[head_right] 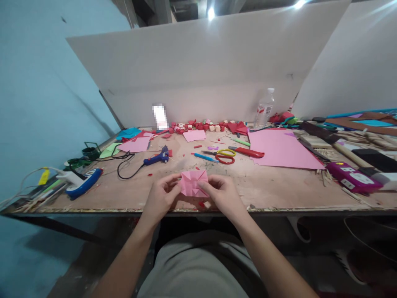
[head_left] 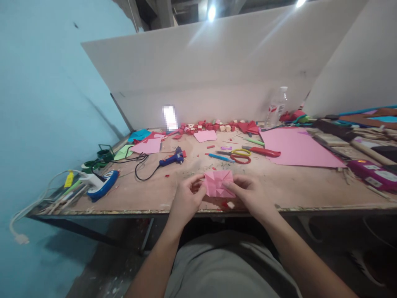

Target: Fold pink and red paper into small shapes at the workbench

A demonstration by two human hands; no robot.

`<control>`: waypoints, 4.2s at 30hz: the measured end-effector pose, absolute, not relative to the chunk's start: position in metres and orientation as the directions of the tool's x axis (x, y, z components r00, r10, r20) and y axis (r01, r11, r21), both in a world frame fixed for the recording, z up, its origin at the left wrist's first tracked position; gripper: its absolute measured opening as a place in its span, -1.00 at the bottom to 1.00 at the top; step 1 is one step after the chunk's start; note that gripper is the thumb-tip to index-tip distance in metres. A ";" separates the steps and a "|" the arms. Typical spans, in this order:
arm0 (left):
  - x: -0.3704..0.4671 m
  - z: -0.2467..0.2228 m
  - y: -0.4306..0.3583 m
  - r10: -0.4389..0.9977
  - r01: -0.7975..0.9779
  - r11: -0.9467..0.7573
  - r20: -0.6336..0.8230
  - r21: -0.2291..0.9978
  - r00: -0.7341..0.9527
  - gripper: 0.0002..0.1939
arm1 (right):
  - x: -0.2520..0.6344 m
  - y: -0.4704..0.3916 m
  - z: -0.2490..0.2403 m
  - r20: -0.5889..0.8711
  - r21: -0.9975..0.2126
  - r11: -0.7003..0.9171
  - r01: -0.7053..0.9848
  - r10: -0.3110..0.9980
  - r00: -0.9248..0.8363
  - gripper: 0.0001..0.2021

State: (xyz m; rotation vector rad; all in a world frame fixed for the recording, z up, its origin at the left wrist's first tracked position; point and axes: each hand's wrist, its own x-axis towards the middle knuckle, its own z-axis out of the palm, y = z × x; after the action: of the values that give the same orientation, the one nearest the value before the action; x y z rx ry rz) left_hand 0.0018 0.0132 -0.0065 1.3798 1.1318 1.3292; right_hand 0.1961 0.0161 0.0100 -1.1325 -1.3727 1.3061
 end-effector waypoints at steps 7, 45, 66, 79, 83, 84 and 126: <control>0.001 -0.003 0.014 0.981 0.022 -0.193 0.193 0.981 0.030 -0.73 | 0.197 0.015 0.013 0.071 -0.996 0.080 0.029 0.970 -0.231 -0.68; 0.003 -0.002 0.007 0.943 0.225 -0.283 0.313 0.933 -0.113 -0.80 | 0.193 0.018 0.008 0.101 -0.988 0.099 0.117 0.995 0.014 -0.77; -0.019 0.037 0.086 0.945 0.165 -0.289 0.252 0.943 0.210 -0.76 | 0.206 0.086 0.077 0.016 -0.991 0.045 0.124 0.974 -0.227 -0.63; -0.018 -0.001 0.155 0.958 0.290 -0.209 0.135 0.934 0.255 -0.64 | 0.190 0.142 0.044 -0.054 -0.962 0.047 0.271 0.934 -0.354 -0.70; -0.018 -0.010 0.155 0.966 0.277 -0.167 0.101 0.946 0.237 -0.64 | 0.190 0.145 0.032 -0.060 -0.967 0.043 0.251 0.920 -0.388 -0.71; -0.018 -0.010 0.155 0.966 0.271 -0.166 0.100 0.948 0.240 -0.64 | 0.191 0.146 0.030 -0.062 -0.968 0.039 0.247 0.918 -0.391 -0.71; -0.035 0.005 0.157 0.942 0.466 -0.225 0.069 0.855 0.328 -0.64 | 0.200 0.146 0.027 0.005 -0.831 0.278 0.482 0.870 -0.492 -0.68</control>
State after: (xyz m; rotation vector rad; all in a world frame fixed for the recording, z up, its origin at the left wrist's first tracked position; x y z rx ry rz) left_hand -0.0355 0.1574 0.0054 1.8320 1.2487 0.7896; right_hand 0.1997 0.1456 0.0274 -1.2137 -2.0879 1.1105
